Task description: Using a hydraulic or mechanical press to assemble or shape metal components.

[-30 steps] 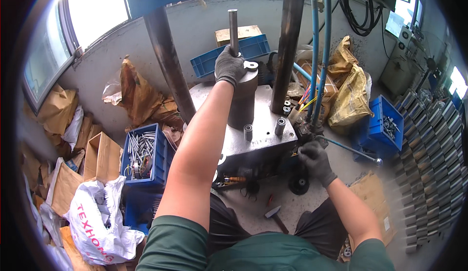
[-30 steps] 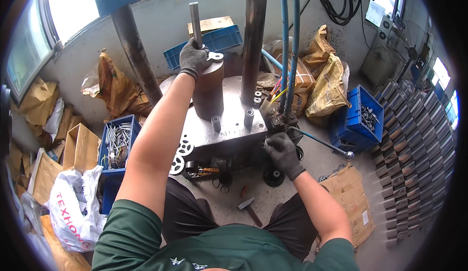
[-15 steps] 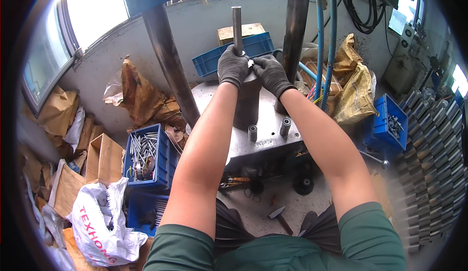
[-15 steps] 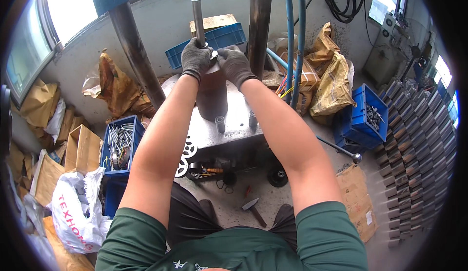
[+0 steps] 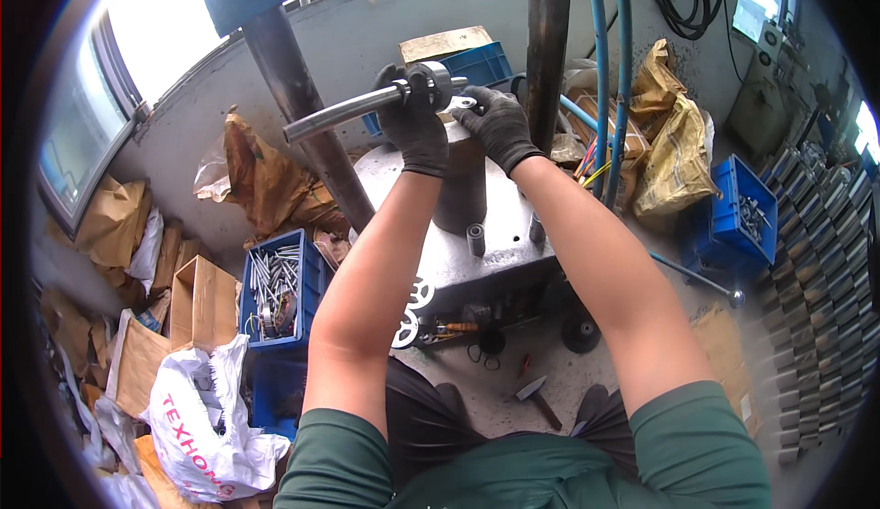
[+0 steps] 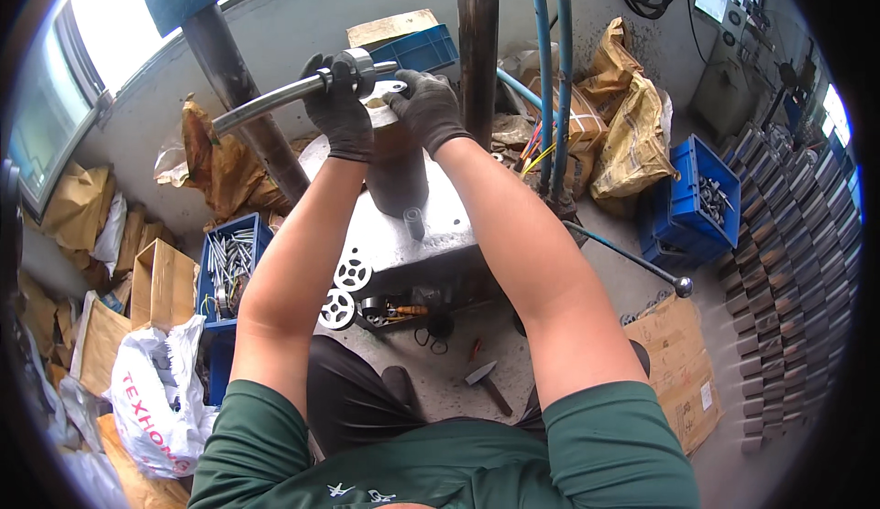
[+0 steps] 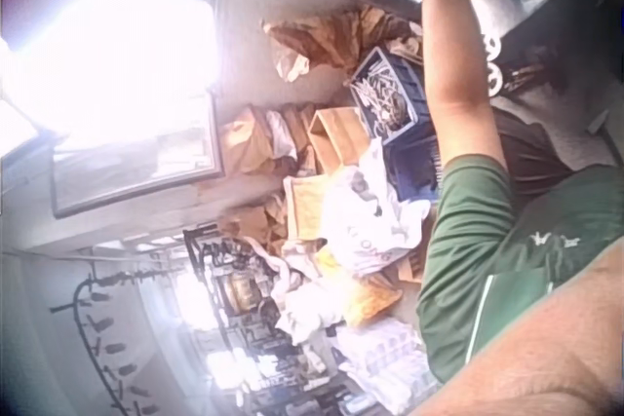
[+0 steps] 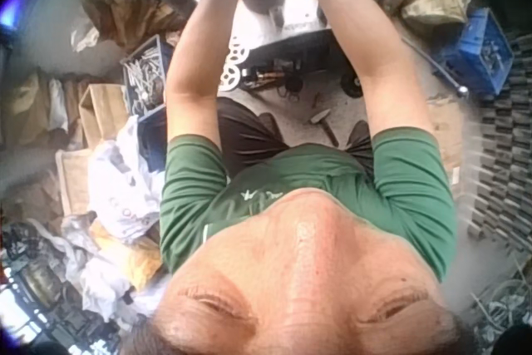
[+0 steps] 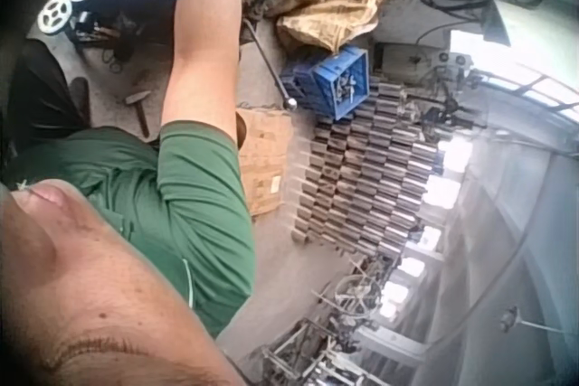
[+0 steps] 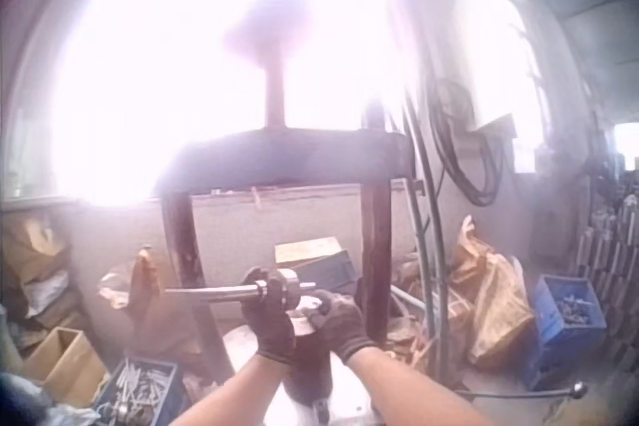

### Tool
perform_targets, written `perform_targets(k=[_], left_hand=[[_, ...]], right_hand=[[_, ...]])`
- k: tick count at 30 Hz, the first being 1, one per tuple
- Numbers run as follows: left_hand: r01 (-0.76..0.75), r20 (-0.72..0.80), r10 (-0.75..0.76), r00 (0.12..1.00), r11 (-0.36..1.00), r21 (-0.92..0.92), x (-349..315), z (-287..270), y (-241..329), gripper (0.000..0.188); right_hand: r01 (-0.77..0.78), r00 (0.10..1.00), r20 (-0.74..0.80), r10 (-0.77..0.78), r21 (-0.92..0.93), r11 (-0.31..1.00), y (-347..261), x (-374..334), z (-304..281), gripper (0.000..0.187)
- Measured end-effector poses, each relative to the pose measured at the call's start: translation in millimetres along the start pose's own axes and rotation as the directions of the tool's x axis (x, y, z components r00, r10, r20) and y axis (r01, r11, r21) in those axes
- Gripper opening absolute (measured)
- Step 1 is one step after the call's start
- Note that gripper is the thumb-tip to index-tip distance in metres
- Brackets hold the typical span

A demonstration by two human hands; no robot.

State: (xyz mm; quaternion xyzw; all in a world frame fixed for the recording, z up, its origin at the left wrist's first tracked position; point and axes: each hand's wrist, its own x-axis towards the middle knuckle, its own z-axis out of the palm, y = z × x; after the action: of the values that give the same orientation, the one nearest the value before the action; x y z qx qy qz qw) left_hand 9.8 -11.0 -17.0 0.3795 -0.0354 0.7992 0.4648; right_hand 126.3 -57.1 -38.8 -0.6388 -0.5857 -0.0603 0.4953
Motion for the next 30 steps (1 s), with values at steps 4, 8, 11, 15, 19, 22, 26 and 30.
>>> perform_targets(k=[4, 8, 11, 15, 19, 22, 26, 30], left_hand=[[0.123, -0.026, -0.121, 0.992, 0.99, 0.076, 6.7, -9.6, -0.4, 0.029], [0.251, -0.04, -0.248, 0.968, 0.942, 0.225, 6.2, -4.1, 8.1, 0.02], [0.248, -0.049, -0.243, 0.969, 0.944, 0.219, 10.9, -1.2, 7.2, 0.018], [0.252, 0.039, -0.27, 0.962, 0.935, 0.25, 27.5, 0.7, -2.6, 0.013], [0.174, 0.093, -0.277, 0.956, 0.795, 0.582, 31.7, 24.8, 13.0, 0.011], [0.16, 0.103, -0.327, 0.939, 0.682, 0.714, 53.0, 16.2, 12.0, 0.009], [0.241, 0.068, -0.421, 0.904, 0.636, 0.733, 54.1, 36.0, 19.8, 0.006], [0.259, 0.076, -0.45, 0.89, 0.635, 0.727, 41.5, 57.7, 38.4, 0.008]], right_hand=[[-0.053, 0.998, -0.012, 0.054, 0.068, 0.996, -0.4, -0.8, 2.5, 0.055], [-0.073, 0.997, -0.027, 0.076, 0.076, 0.994, -1.4, -4.2, -1.4, 0.055], [-0.083, 0.996, 0.021, 0.082, 0.036, 0.996, -12.7, -4.7, -9.8, 0.055], [-0.104, 0.984, 0.147, 0.097, 0.035, 0.994, -8.5, -7.8, -31.1, 0.047], [0.534, 0.846, 0.181, -0.502, -0.264, 0.804, 3.5, -43.1, -97.6, 0.02], [0.755, 0.639, 0.518, -0.568, -0.284, 0.591, -37.0, -91.4, -186.7, 0.015], [0.713, 0.614, 0.723, -0.317, -0.335, 0.616, -26.0, -155.9, -298.4, 0.016], [0.478, 0.679, 0.731, 0.065, -0.507, 0.717, -2.7, -205.8, -377.8, 0.021]])
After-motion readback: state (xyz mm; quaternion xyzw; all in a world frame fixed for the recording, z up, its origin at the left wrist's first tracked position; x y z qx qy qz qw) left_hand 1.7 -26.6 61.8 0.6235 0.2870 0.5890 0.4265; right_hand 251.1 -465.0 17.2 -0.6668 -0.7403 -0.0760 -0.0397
